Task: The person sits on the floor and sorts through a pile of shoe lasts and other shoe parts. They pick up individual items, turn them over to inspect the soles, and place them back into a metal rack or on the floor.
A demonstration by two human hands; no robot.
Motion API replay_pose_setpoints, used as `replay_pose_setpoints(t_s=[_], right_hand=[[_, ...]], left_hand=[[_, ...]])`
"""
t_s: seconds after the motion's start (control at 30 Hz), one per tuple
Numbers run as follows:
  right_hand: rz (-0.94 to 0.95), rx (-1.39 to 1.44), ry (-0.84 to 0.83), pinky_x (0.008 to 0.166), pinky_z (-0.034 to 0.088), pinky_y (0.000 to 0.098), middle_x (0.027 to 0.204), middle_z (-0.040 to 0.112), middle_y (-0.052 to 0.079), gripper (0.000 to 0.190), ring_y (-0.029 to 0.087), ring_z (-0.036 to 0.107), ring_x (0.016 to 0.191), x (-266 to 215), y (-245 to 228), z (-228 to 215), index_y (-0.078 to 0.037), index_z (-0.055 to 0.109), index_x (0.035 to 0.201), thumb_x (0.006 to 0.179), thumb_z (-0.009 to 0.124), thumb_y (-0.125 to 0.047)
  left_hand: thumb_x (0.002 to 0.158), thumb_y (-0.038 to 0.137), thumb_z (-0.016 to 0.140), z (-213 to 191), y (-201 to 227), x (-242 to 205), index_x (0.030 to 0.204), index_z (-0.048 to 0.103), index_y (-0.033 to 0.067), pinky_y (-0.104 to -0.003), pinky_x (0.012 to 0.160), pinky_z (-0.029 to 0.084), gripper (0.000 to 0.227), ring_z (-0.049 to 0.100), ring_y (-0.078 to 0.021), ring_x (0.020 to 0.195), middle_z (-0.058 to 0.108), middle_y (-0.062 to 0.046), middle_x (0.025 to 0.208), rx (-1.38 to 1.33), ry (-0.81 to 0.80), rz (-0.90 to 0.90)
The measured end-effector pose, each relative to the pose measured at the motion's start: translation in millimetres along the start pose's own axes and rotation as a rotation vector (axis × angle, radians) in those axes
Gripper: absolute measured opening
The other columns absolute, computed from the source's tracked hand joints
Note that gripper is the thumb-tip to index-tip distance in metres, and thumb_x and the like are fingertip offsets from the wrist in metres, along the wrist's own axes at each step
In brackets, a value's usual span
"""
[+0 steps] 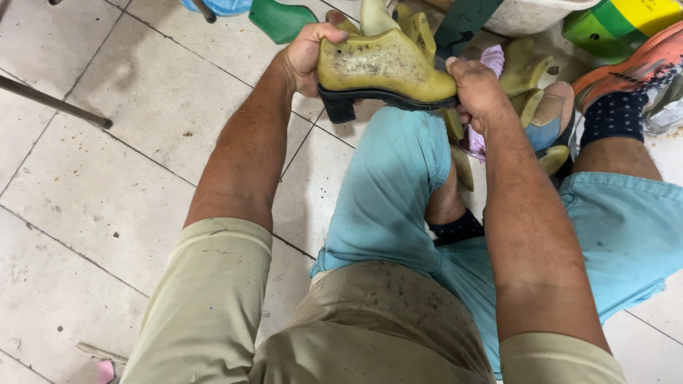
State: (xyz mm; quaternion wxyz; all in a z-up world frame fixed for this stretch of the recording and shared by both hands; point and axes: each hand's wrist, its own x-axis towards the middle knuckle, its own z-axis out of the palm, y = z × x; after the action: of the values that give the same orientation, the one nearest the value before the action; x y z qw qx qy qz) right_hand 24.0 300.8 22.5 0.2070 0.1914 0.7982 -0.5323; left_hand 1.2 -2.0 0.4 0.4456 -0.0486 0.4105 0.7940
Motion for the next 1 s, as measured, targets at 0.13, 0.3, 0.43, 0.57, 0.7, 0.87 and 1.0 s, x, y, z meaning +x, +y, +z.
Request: replay_pose_setpoints(t_s=[0.13,0.3,0.43,0.57,0.7,0.87,1.0], right_hand=[[0.01,0.025,-0.029,0.035,0.022,0.0252,0.071,0.036,-0.005,0.032,0.009,0.029,0.045,-6.6,-1.4,-1.0,-0.024,0.052,0.113,0.098,0.054,-0.052],[-0.023,0.052,-0.055,0.034,0.022,0.0251,0.068,0.037,-0.005,0.026,0.009,0.03,0.044,-5.7,2.6,-2.6,-0.022,0.049,0.106,0.102,0.051,-0.048],[-0.02,0.049,-0.034,0.034,0.024,0.0251,0.071,0.039,-0.004,0.027,0.009,0.033,0.046,-2.3,5.1,-2.1,-0.023,0.046,0.102,0.101,0.053,-0.049],[-0.009,0.039,-0.022,0.034,0.024,0.026,0.071,0.038,-0.005,0.029,0.009,0.034,0.045,-3.3,2.9,-1.7,-0.023,0.048,0.103,0.098,0.055,-0.051],[-0.019,0.045,-0.028,0.033,0.024,0.0255,0.071,0.038,-0.005,0.028,0.01,0.033,0.044,-2.5,3.7,-1.8,-0.023,0.045,0.1,0.101,0.055,-0.049],[-0.022,0.034,-0.027,0.033,0.024,0.0264,0.07,0.038,-0.004,0.029,0.01,0.033,0.045,-2.0,3.2,-1.6,-0.023,0.044,0.099,0.101,0.054,-0.049],[-0.021,0.044,-0.029,0.034,0.024,0.0268,0.069,0.037,-0.004,0.028,0.011,0.033,0.046,3.0,6.6,-2.1,-0.025,0.042,0.097,0.102,0.055,-0.049]], left_hand=[[0.065,0.036,0.064,-7.4,1.1,6.0,0.132,0.063,0.002,-0.063,0.087,0.054,0.075,0.067,-0.0406,0.106,0.07,-0.021,0.119,-0.055,0.012,-0.017],[0.065,0.036,0.064,-9.7,1.8,7.0,0.13,0.065,0.0028,-0.062,0.088,0.055,0.073,0.069,-0.0378,0.104,0.072,-0.018,0.115,-0.033,0.058,-0.015],[0.065,0.036,0.065,-7.4,1.9,4.4,0.133,0.063,0.0025,-0.061,0.09,0.055,0.075,0.068,-0.038,0.108,0.07,-0.019,0.12,-0.011,0.012,0.004],[0.066,0.037,0.064,-7.9,1.4,4.6,0.131,0.065,0.0043,-0.061,0.091,0.054,0.073,0.068,-0.0377,0.108,0.071,-0.018,0.119,-0.014,0.036,-0.007],[0.066,0.038,0.065,-4.9,1.4,1.8,0.135,0.063,0.0042,-0.059,0.092,0.054,0.077,0.067,-0.0373,0.113,0.069,-0.018,0.124,0.013,0.005,0.01],[0.066,0.037,0.065,-3.9,-0.2,1.0,0.136,0.061,0.0032,-0.062,0.09,0.054,0.078,0.066,-0.0404,0.113,0.068,-0.02,0.126,-0.016,0.01,0.016],[0.066,0.036,0.064,-4.6,-0.1,2.3,0.134,0.062,0.0023,-0.063,0.089,0.054,0.076,0.066,-0.0413,0.112,0.068,-0.021,0.125,-0.026,0.01,0.02]])
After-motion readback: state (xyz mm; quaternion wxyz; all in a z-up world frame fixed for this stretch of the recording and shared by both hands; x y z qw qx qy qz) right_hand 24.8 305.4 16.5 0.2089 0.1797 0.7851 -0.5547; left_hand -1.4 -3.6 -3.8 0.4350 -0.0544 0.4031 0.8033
